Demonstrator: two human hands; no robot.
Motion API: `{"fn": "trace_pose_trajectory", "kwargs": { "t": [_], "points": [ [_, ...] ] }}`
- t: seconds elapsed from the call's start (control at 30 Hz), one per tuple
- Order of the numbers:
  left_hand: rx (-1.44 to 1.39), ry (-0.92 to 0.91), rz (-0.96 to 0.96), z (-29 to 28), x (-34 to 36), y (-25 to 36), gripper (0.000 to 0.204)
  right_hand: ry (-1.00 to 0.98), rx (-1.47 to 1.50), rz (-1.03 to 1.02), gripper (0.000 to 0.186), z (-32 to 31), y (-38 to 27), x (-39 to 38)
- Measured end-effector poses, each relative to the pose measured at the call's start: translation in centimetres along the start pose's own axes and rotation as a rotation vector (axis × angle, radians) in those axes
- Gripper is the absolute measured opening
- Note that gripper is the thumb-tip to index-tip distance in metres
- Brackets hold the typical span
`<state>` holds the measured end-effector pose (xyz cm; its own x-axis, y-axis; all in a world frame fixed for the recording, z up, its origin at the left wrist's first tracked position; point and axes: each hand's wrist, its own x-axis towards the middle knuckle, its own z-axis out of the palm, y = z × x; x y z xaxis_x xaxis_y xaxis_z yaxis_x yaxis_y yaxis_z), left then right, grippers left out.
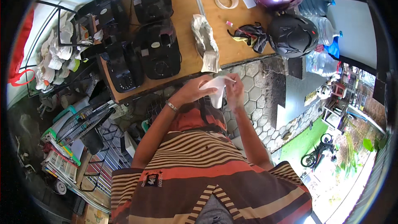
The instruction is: Cleaning a shoe and applying masking tape as part of a repair process.
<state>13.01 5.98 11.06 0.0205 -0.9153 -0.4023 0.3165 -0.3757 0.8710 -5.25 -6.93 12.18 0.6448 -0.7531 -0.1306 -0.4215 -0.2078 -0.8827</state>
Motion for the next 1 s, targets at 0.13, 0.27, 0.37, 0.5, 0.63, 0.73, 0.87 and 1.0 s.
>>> {"fn": "trace_pose_trajectory", "kwargs": {
  "t": [0.13, 0.27, 0.37, 0.5, 0.63, 0.73, 0.87, 1.0],
  "points": [
    [0.083, 0.106, -0.137, -0.5, 1.3, -4.0, 0.038, 0.121, -0.048, 0.246, 0.031, 0.9, 2.4, 2.7],
    [-0.156, 0.441, 0.003, -0.4, 2.8, -6.4, 0.031, 0.132, -0.038, 0.215, 0.035, 2.1, 3.2, 4.6],
    [-0.141, 0.575, 0.013, -0.9, 5.1, -6.0, 0.029, 0.172, -0.180, 0.233, 0.039, 2.7, 4.5, 5.9],
    [-0.086, 0.806, 0.041, -2.0, 8.4, -7.4, 0.031, 0.176, -0.156, 0.123, 0.038, 4.3, 7.3, 9.3],
    [0.089, 0.905, 0.044, -2.4, 11.7, -8.4, 0.034, 0.111, -0.371, 0.226, 0.035, 4.1, 9.5, 12.4],
    [0.123, 0.946, 0.110, -2.5, 13.3, -10.7, 0.036, 0.235, -0.383, 0.127, 0.033, 4.0, 10.4, 12.2],
    [0.129, 0.945, 0.042, -2.4, 12.3, -11.0, 0.037, 0.232, -0.372, -0.111, 0.029, 2.7, 7.8, 10.9],
    [0.081, 0.883, -0.013, -2.5, 11.8, -12.3, 0.037, -0.143, -0.380, -0.341, 0.026, 3.2, 5.9, 10.5]
  ]
}}
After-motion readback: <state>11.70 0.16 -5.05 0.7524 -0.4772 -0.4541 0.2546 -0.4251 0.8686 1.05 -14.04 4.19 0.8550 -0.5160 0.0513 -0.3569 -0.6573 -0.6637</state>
